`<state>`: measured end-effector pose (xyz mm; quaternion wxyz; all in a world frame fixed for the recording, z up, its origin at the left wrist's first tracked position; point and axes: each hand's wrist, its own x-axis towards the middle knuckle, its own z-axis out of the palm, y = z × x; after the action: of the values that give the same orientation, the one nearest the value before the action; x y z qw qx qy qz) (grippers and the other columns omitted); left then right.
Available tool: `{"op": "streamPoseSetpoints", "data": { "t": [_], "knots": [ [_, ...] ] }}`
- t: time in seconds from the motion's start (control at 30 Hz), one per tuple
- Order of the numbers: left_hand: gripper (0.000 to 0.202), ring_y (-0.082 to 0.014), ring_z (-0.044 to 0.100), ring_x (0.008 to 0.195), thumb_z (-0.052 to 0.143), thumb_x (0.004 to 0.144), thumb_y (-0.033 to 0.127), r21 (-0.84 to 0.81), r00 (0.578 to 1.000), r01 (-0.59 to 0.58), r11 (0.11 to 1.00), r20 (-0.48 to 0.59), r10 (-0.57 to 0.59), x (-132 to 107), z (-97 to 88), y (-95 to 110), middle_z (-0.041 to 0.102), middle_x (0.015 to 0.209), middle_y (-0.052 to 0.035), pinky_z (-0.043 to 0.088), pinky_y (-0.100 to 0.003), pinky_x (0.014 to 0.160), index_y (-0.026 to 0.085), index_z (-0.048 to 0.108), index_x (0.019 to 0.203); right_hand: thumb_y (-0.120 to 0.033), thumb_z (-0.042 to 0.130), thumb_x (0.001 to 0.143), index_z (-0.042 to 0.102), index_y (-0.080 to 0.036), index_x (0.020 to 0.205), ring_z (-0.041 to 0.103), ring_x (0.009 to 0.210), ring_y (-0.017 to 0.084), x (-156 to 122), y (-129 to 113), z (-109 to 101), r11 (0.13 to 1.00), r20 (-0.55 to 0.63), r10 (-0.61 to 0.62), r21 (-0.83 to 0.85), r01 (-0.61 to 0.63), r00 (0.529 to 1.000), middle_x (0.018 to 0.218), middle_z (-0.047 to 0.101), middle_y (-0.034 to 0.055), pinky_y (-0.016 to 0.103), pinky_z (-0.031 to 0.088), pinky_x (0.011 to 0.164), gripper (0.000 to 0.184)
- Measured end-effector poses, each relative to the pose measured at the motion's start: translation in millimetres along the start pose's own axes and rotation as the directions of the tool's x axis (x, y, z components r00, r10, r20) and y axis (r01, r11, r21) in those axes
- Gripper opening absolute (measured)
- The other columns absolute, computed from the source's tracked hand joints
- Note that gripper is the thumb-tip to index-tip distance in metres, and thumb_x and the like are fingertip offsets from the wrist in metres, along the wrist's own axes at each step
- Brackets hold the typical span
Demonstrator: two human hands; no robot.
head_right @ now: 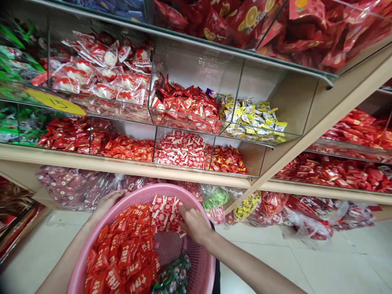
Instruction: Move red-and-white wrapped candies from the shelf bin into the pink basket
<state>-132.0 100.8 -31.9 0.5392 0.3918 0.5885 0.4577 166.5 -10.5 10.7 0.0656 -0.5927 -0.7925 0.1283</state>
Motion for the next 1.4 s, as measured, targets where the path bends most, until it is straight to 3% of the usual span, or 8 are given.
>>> {"op": "streamPoseSetpoints", "data": {
  "t": [0.17,0.4,0.57,0.73,0.83,1.2,1.4],
  "knots": [
    [0.018,-0.0211,0.067,0.087,0.065,0.064,0.030,-0.006,1.000,-0.019,1.000,0.015,0.020,1,-1.4,-3,0.074,0.081,-0.0068,0.052,-0.028,0.078,0.017,0.069,0.076,-0.005,0.044,0.079,0.052,-0.018,0.089,0.057,0.076,0.016,8,-12,9,0.955,0.054,-0.057,-0.290,0.070,0.997,0.089,0.060,0.0056,0.023,0.039,0.058,0.019],
    [0.021,-0.0204,0.067,0.086,0.066,0.063,0.033,-0.016,0.999,-0.019,1.000,0.030,0.020,4,-3.3,-7,0.074,0.083,-0.0066,0.051,-0.028,0.078,0.017,0.068,0.077,0.012,0.043,0.065,0.049,-0.016,0.100,0.059,0.081,0.018,18,-12,30,0.886,0.077,-0.100,-0.447,0.124,0.992,0.094,0.058,0.0068,0.023,0.044,0.057,0.045],
    [0.020,-0.0200,0.068,0.085,0.066,0.063,0.032,-0.023,1.000,-0.008,1.000,0.022,0.008,6,-3.1,-9,0.074,0.081,-0.0061,0.050,-0.028,0.080,0.017,0.068,0.075,0.014,0.042,0.066,0.048,-0.015,0.101,0.061,0.077,0.016,20,-13,34,0.896,0.108,-0.047,-0.435,0.090,0.993,0.096,0.056,0.0080,0.022,0.046,0.054,0.046],
    [0.017,-0.0195,0.068,0.084,0.065,0.064,0.029,-0.028,1.000,-0.002,1.000,0.012,0.002,6,-2.8,-8,0.074,0.081,-0.0060,0.050,-0.028,0.080,0.017,0.068,0.076,-0.005,0.042,0.082,0.051,-0.015,0.098,0.062,0.072,0.018,18,-18,29,0.929,0.116,-0.002,-0.367,0.045,0.993,0.095,0.057,0.0092,0.025,0.047,0.054,0.021],
    [0.016,-0.0198,0.068,0.084,0.064,0.065,0.028,0.003,1.000,-0.013,1.000,0.009,0.013,5,-2.4,-7,0.074,0.081,-0.0058,0.051,-0.027,0.078,0.018,0.068,0.076,-0.010,0.041,0.085,0.053,-0.015,0.095,0.063,0.071,0.017,15,-18,28,0.949,0.115,0.022,-0.316,0.016,0.993,0.094,0.058,0.0090,0.024,0.047,0.055,0.016],
    [0.011,-0.0183,0.068,0.083,0.061,0.069,0.022,-0.007,1.000,-0.004,1.000,-0.005,0.004,1,-0.5,-3,0.074,0.079,-0.0048,0.051,-0.027,0.079,0.017,0.069,0.076,-0.002,0.043,0.079,0.052,-0.015,0.098,0.062,0.075,0.016,15,-13,34,0.952,0.107,0.035,-0.307,0.000,0.994,0.100,0.057,0.0096,0.024,0.047,0.059,0.024],
    [0.017,-0.0207,0.068,0.085,0.066,0.063,0.030,0.003,1.000,-0.024,1.000,0.009,0.024,1,-2.4,-4,0.074,0.080,-0.0059,0.051,-0.029,0.080,0.017,0.069,0.074,-0.010,0.049,0.081,0.053,-0.016,0.095,0.061,0.074,0.016,13,-19,24,0.964,0.096,0.050,-0.263,-0.023,0.994,0.101,0.058,0.0086,0.024,0.045,0.060,0.015]
  ]
}}
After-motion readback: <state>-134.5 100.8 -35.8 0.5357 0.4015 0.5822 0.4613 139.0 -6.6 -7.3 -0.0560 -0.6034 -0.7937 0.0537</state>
